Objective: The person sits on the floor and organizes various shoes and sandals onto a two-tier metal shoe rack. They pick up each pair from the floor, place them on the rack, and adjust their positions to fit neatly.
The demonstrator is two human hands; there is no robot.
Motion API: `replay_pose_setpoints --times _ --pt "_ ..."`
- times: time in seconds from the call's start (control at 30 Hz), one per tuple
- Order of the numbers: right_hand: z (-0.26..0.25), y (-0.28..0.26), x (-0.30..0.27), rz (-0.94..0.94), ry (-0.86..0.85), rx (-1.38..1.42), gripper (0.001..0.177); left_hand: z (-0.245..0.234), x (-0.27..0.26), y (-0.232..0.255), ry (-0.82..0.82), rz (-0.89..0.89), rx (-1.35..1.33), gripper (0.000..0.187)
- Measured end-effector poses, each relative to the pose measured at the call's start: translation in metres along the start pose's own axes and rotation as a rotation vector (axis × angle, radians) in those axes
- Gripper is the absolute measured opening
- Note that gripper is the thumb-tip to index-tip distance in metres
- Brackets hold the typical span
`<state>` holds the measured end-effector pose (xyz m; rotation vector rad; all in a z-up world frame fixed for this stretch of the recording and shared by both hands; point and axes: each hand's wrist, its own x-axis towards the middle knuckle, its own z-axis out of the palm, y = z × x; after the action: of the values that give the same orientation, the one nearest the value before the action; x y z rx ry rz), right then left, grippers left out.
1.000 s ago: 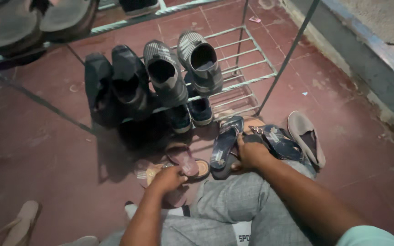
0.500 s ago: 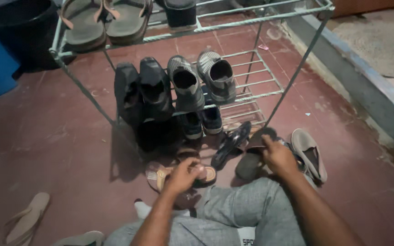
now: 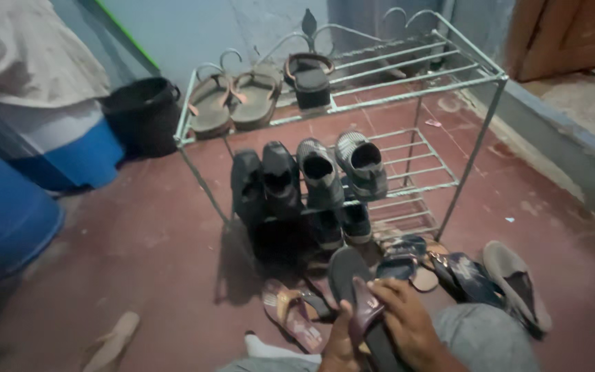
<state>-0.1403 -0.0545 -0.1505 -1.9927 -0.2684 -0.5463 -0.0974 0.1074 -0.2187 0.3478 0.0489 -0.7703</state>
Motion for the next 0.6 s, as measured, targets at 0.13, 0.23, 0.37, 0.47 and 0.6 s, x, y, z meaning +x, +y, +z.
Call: replay_pose_setpoints --times 0.13,0.23,0.37,0.47,0.6 --pt "-0.004 -0.024 0.009 -0.359 -0.035 -0.204 0.051 0.016 -0.014 0.010 -0.379 -0.233 -0.552 0.074" --pt "-0.025 -0.058 0.033 -0.382 0.005 -0.240 0.052 0.015 -0.010 0.017 -0.078 0.073 -0.179 0.078" --pt "-0.055 -0.099 0.154 -0.611 0.135 -0.479 0.071 0.010 0.013 0.017 0.018 0.171 -0.066 0.077" --pt "-0.065 -0.136 0.260 -0.569 0.208 -0.588 0.091 0.008 0.022 0.021 0.044 0.186 -0.045 0.076" --pt "-0.041 -0.161 0.373 -0.270 0.126 -0.922 0.097 -0.001 0.016 0.023 0.087 0.228 -0.030 0.075"
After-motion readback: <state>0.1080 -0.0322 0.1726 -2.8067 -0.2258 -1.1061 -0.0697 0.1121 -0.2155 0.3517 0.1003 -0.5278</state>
